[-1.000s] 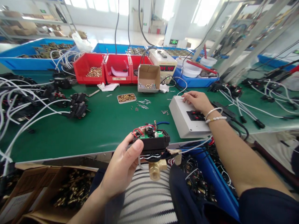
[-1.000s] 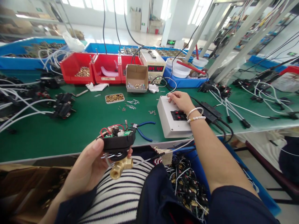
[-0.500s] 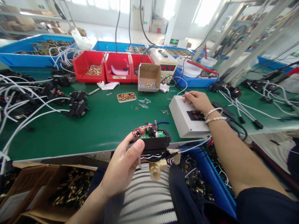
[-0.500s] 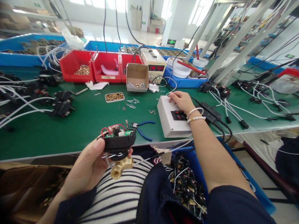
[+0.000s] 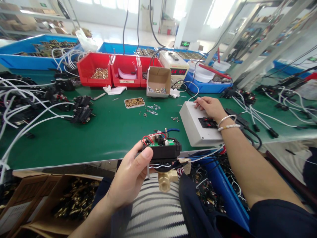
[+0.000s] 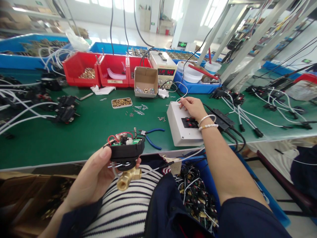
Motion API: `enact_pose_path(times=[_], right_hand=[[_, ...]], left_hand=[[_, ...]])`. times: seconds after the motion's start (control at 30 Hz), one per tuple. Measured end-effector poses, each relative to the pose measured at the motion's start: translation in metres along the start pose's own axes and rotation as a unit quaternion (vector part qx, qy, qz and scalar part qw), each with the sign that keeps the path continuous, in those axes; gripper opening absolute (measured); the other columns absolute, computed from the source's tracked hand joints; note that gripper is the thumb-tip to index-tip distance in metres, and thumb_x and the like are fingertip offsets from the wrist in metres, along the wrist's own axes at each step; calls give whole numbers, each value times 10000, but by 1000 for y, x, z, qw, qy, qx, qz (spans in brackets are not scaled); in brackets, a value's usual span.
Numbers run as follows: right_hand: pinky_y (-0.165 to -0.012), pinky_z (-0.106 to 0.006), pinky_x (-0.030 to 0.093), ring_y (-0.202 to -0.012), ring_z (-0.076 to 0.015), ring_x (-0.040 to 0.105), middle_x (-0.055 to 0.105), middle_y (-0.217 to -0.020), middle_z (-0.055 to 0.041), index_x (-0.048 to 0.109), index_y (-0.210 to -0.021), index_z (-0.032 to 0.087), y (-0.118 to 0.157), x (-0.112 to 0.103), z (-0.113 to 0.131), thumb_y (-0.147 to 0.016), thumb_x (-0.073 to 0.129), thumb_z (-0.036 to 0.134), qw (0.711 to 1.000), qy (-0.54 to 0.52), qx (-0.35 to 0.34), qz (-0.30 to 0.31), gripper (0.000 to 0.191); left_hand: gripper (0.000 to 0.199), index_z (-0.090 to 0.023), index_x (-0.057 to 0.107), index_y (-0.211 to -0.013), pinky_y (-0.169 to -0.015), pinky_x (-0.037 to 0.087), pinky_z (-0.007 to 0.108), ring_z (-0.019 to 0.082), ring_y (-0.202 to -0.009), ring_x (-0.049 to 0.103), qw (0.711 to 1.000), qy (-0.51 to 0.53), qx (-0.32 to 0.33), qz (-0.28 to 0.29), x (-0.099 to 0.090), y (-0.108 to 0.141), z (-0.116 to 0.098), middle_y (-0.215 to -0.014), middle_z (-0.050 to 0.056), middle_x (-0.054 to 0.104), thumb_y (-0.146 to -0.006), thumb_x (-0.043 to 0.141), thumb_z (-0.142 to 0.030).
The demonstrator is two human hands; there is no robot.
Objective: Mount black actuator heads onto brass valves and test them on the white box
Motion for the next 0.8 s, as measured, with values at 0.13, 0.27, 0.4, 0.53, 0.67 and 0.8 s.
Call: enact_pose_path(times=[0.13,0.27,0.4,0.53,0.67,0.8], right_hand=[[-584,-218,435,-552,-97,495,705,-730,-63,719,-791,146,0,0,0,-909,651,499,1000,-1,2,-2,378],[-578,-215,432,-544,-94,494,701,-710,-56,717,-776,147,-1,1,0,-908,659,493,1000,-1,2,-3,375],[-579,-213,431,-548,-98,499,700,-709,-54,723,-782,150,0,0,0,-908,658,492,1000,-2,4,-2,370],[-592,-220,432,-547,-98,500,697,-706,-49,716,-765,154,0,0,1,-908,664,467,1000,-1,9,-1,347],[-610,-225,432,-554,-96,496,696,-717,-46,708,-770,151,1,0,4,-936,644,392,1000,-2,19,0,299],[-622,-218,415,-559,-81,471,685,-719,-39,704,-784,141,3,1,8,-974,602,300,1000,-3,29,6,268]], left_hand=[[480,-158,735,-1112,-768,624,349,266,-815,772,999,22,-48,3,1,2,1,-837,82,791,-825,754,-542],[579,-166,723,-1179,-876,617,434,328,-977,758,997,43,-63,12,2,3,3,-976,111,794,-798,755,-601],[526,-191,696,-1247,-976,579,453,317,-1061,737,997,59,-42,23,3,-2,3,-1130,118,775,-850,735,-534],[398,-178,753,-1136,-896,616,381,260,-936,772,990,112,-88,15,-1,-7,6,-1057,106,800,-895,697,-489],[425,-91,793,-1006,-834,631,287,217,-829,782,968,177,-165,72,1,-7,10,-896,107,807,-859,719,-483],[344,-98,794,-944,-796,639,271,181,-780,761,966,200,-140,85,-1,-5,8,-849,89,785,-839,697,-411]])
Point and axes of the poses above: each hand's wrist, its own y-axis away from the middle knuckle, its own x-axis out of the palm, z = x × y, the point moved 4 cm from there along -y, towards the middle knuckle
